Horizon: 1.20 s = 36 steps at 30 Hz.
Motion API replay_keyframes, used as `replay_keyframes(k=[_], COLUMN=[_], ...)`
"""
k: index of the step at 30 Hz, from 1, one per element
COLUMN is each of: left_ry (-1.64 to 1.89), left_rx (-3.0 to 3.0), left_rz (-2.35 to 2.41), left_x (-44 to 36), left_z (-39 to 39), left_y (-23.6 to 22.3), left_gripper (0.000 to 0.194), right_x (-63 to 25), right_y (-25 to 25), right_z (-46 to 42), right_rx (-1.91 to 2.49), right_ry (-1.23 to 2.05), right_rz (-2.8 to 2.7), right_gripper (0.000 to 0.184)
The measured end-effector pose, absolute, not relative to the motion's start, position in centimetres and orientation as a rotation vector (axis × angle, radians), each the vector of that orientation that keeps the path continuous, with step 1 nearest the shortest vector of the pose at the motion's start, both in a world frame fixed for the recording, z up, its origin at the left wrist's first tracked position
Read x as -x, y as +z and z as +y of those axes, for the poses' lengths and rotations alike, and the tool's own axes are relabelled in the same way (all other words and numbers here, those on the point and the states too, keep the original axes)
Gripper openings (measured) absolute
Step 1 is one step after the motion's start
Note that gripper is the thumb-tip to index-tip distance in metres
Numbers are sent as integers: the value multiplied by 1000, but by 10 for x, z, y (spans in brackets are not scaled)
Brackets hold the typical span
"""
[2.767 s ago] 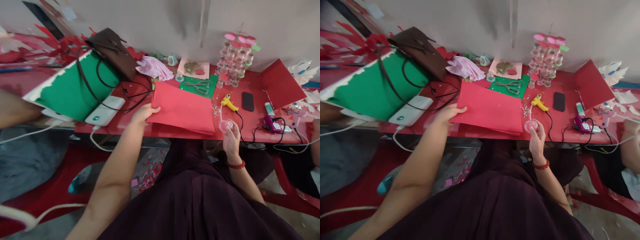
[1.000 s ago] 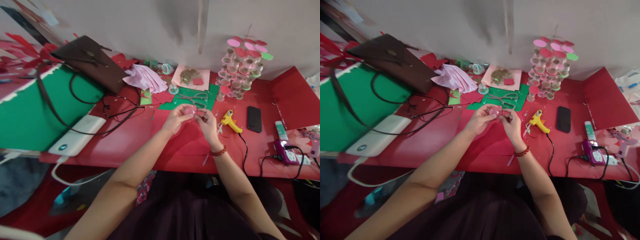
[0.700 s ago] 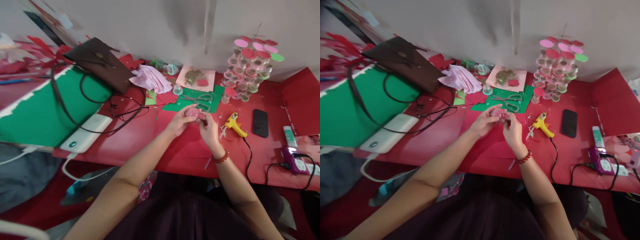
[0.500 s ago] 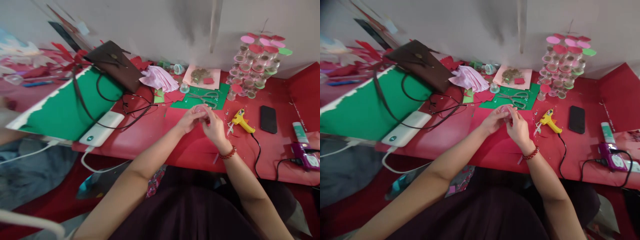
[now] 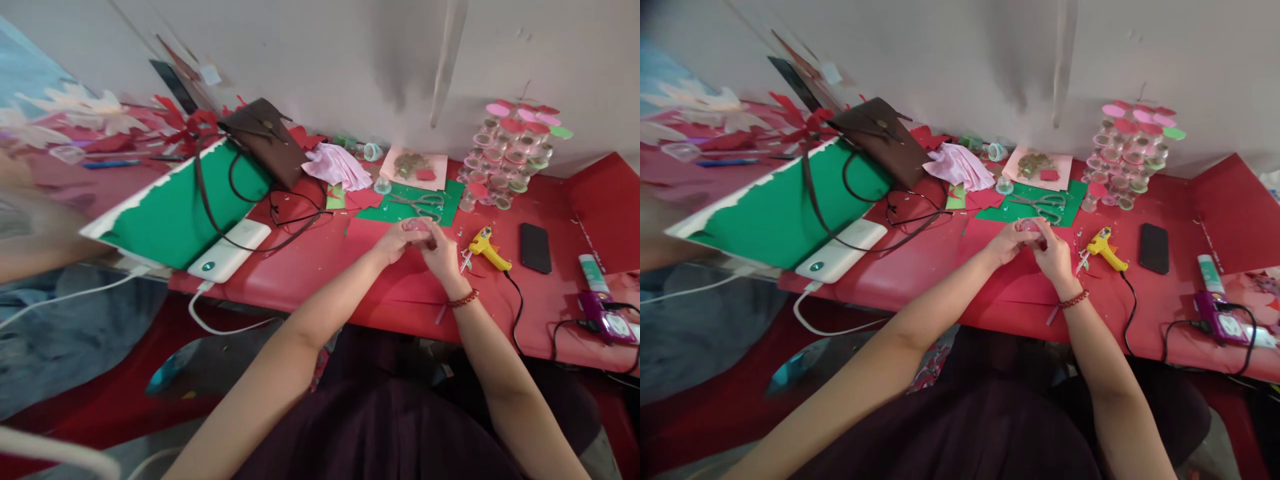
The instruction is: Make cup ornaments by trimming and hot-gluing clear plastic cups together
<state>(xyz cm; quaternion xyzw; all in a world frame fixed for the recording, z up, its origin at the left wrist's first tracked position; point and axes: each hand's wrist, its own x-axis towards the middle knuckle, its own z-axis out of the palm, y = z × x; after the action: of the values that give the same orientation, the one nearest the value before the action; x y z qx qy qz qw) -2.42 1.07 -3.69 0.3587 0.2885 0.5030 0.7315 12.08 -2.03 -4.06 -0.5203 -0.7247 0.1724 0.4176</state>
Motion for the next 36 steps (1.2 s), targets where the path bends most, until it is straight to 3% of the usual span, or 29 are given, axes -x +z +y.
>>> replay_keyframes(k=[20, 22, 25, 29, 31, 36], left_ry=[1113, 1143, 1166, 1152, 1163, 1133], left_rx=[-878, -858, -827, -761, -711, -629], left_rz=[621, 622, 639, 640, 626, 656], left_x=[35, 38, 40, 38, 36, 35], left_z=[5, 8, 13, 16, 16, 17], left_y=[-37, -37, -39, -40, -40, -39], left_gripper=[52, 51, 46, 32, 25, 20], right_x=[-113, -115, -131, -179, -205, -236], right_y=[-42, -41, -31, -5, 4, 3], right_z=[-23, -23, -23, -29, -34, -43], right_rx=[1420, 1425, 1499, 1803, 2018, 2409], right_ry=[433, 444, 358, 149, 38, 100], right_rz=[-1794, -1741, -1688, -1639, -1699, -1768], right_gripper=[51, 43, 15, 27, 43, 54])
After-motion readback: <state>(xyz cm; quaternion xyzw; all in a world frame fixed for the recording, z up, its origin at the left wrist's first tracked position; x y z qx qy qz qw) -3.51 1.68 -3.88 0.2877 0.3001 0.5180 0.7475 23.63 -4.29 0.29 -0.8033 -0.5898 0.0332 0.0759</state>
